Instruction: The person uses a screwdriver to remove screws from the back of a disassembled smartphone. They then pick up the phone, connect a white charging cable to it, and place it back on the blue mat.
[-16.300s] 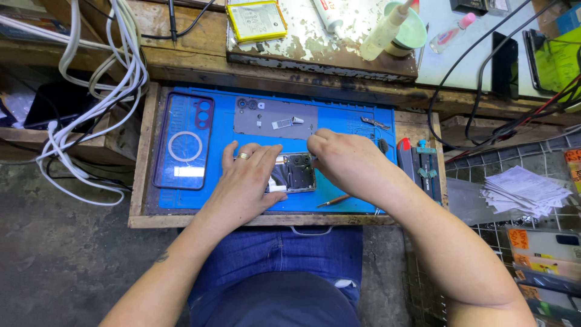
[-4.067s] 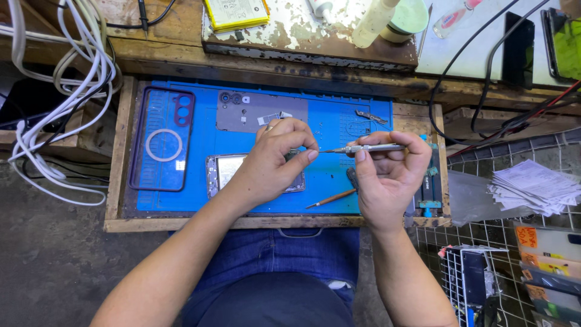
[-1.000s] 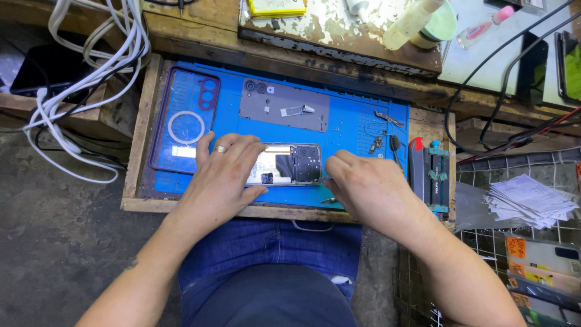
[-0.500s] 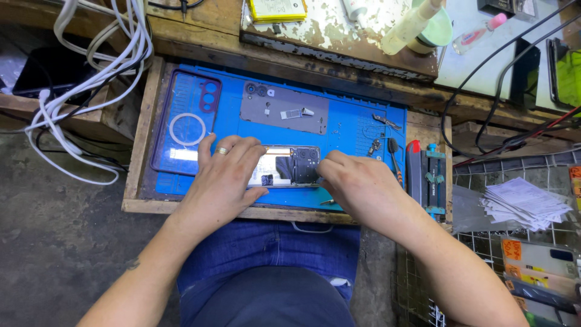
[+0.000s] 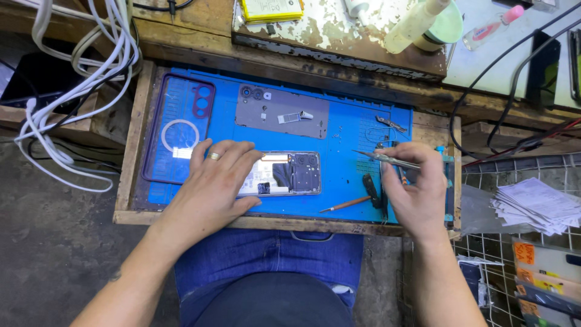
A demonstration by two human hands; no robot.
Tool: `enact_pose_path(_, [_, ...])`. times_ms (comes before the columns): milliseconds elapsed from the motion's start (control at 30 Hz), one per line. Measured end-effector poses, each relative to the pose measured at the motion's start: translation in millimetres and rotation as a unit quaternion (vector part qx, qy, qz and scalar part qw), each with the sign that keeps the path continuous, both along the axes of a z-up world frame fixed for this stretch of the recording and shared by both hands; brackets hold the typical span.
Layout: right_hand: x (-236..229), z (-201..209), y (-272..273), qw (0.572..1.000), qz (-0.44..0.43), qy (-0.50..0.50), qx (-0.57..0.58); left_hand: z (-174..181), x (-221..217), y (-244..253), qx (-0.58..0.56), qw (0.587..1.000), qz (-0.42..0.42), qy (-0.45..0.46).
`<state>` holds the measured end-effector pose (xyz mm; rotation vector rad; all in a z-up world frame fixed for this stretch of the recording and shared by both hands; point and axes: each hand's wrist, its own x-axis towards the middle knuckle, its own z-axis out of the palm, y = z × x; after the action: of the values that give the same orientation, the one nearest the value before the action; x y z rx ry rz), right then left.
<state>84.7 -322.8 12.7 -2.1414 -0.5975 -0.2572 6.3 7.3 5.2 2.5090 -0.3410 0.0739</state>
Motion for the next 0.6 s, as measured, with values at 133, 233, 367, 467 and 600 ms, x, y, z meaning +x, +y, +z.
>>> enact_pose_path(133, [1,-29,-22,0.995,-0.043,0.008,0.089,10,-4,9,0.011,1.0,0.003,-0.006])
enact_pose_path(233, [-3,-48,-35,0.989,-0.059,0.029,0.135,19,-14,23,0.027,0.999,0.024,-0.007])
enact_pose_path(367, [-6,-63,-48,0.988,-0.086,0.026,0.124,29,-27,41,0.048,0.997,0.061,-0.003])
enact_pose_path(467, [-6,-69,-47,0.988,-0.104,0.033,0.112,31,-33,47,0.046,0.996,0.073,0.014])
enact_pose_path(600, [-8,-67,-46,0.99,-0.087,0.029,0.104,28,-36,45,0.025,0.997,0.073,0.012])
